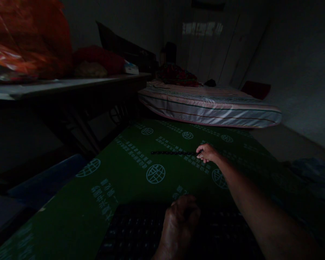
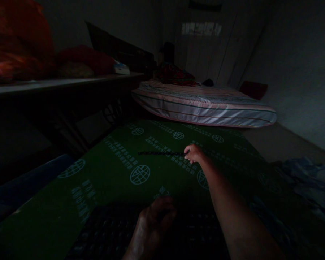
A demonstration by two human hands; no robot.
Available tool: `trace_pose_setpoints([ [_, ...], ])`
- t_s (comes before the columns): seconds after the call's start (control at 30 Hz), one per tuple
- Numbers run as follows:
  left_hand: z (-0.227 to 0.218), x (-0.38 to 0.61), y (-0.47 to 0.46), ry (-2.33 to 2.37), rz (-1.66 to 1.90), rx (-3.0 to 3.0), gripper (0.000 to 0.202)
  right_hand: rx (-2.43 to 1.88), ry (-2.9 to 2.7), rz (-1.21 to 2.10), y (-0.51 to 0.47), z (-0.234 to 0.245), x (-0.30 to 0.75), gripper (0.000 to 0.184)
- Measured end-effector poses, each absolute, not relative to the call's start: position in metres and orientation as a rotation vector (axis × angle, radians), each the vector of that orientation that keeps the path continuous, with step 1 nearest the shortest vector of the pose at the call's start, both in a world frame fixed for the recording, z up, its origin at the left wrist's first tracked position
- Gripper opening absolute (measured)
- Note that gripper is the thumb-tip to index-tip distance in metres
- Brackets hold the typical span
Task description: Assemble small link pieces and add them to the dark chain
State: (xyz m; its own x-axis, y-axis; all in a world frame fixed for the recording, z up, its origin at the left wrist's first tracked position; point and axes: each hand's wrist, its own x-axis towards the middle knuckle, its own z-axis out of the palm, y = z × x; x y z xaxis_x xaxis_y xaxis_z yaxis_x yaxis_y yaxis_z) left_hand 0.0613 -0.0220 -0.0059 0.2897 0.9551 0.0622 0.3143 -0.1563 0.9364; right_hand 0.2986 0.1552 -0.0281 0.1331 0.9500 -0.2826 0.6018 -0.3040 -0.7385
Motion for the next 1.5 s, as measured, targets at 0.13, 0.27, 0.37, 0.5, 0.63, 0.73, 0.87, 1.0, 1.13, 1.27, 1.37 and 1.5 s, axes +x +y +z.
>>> trace_pose_setpoints([
  [0.13,-0.004,0.062,-0.023,1.189,0.858,1.679,0.015,-1.925,-1.441,1.039,0.15,-0.025,0.297,0.019],
  [0.27,-0.006,0.062,-0.023,1.192,0.859,1.694,0.017,-1.86,-1.364,1.04,0.142,-0.019,0.298,0.018],
  [0.37,-0.008,0.061,-0.022,1.166,0.888,1.721,0.012,-1.815,-1.274,1.006,0.133,-0.015,0.299,0.021],
  [0.5,-0.009,0.062,-0.021,1.149,0.914,1.723,0.015,-1.783,-1.161,0.968,0.115,-0.01,0.297,0.038],
  [0.63,-0.011,0.062,-0.021,1.145,0.925,1.707,0.018,-1.773,-1.114,0.979,0.086,-0.003,0.292,0.055],
  [0.73,-0.013,0.062,-0.02,1.138,0.947,1.688,0.017,-1.73,-1.15,1.039,0.055,0.005,0.287,0.062],
  [0.87,-0.014,0.063,-0.019,1.143,0.95,1.663,0.015,-1.692,-1.174,1.042,0.014,0.015,0.279,0.067],
  [1.0,-0.015,0.064,-0.018,1.131,0.97,1.653,0.015,-1.743,-1.097,0.968,-0.015,0.019,0.274,0.065],
  [1.13,-0.013,0.065,-0.018,1.123,1.01,1.674,0.013,-1.723,-1.064,0.936,-0.033,0.025,0.269,0.051],
  [1.27,-0.015,0.066,-0.017,1.117,1.019,1.646,0.013,-1.588,-1.124,0.985,-0.044,0.033,0.266,0.041],
  [1.37,-0.018,0.067,-0.016,1.095,1.009,1.633,0.016,-1.521,-1.194,1.072,-0.049,0.035,0.267,0.036],
  [1.5,-0.018,0.068,-0.016,1.091,1.018,1.637,0.013,-1.484,-1.238,1.136,-0.052,0.035,0.266,0.036],
])
